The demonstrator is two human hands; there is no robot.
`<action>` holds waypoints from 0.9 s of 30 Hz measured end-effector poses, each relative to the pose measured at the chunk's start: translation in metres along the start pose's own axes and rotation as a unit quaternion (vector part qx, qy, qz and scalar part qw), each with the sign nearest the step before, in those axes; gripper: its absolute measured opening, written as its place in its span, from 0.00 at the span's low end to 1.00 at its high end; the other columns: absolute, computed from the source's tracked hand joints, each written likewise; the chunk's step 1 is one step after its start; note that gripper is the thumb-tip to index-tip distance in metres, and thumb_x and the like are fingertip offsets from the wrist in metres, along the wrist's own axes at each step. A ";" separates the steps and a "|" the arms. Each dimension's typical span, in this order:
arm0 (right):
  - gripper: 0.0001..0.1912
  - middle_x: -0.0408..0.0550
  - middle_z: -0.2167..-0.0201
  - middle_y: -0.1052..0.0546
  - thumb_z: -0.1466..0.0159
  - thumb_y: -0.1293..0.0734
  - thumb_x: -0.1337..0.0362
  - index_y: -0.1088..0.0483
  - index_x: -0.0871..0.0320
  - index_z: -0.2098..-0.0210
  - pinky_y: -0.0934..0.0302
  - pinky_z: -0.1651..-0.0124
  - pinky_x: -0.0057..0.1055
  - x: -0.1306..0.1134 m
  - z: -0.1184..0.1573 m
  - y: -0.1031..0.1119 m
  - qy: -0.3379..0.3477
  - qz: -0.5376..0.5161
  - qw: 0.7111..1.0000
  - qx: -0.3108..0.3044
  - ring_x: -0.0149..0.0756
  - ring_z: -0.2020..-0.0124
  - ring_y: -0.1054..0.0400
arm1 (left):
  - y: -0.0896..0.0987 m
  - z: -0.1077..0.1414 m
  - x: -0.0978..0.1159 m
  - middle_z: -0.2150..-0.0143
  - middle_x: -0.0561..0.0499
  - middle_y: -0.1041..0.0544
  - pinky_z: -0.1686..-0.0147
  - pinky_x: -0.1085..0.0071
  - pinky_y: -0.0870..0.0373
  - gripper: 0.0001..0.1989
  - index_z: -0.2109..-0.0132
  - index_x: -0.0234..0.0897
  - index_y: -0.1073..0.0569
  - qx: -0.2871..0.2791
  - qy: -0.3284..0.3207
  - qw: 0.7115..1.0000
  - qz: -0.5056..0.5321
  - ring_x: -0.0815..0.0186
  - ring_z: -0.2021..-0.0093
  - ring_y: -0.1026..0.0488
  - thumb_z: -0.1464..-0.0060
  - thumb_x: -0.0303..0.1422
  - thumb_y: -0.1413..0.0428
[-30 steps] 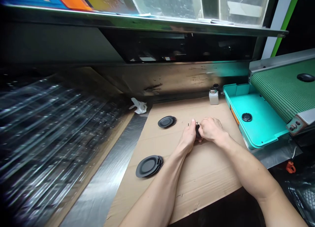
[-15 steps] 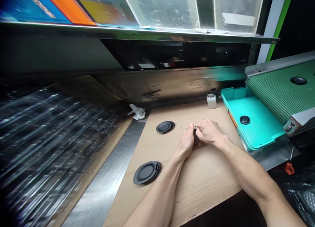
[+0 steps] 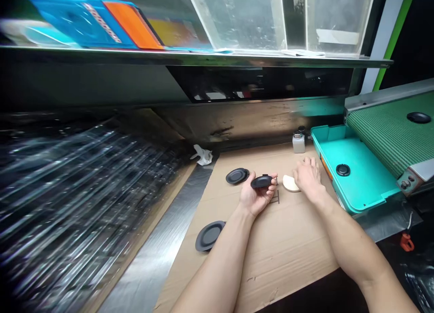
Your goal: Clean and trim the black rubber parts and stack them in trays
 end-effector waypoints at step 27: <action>0.16 0.49 0.41 0.30 0.28 0.42 0.61 0.29 0.47 0.45 0.45 0.47 0.42 -0.061 0.026 -0.005 0.278 -0.055 0.959 -0.034 0.46 0.45 0.42 | 0.009 -0.021 -0.003 0.53 0.36 0.21 0.50 0.55 0.24 0.20 0.53 0.30 0.26 0.009 -0.061 0.998 0.018 0.56 0.53 0.21 0.31 0.38 0.58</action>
Point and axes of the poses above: each hand's wrist, its own z-axis away from the middle knuckle, its own y-axis out of the back of the hand, x = y × z, the point moved 3 cm from there along -z, towards the middle knuckle
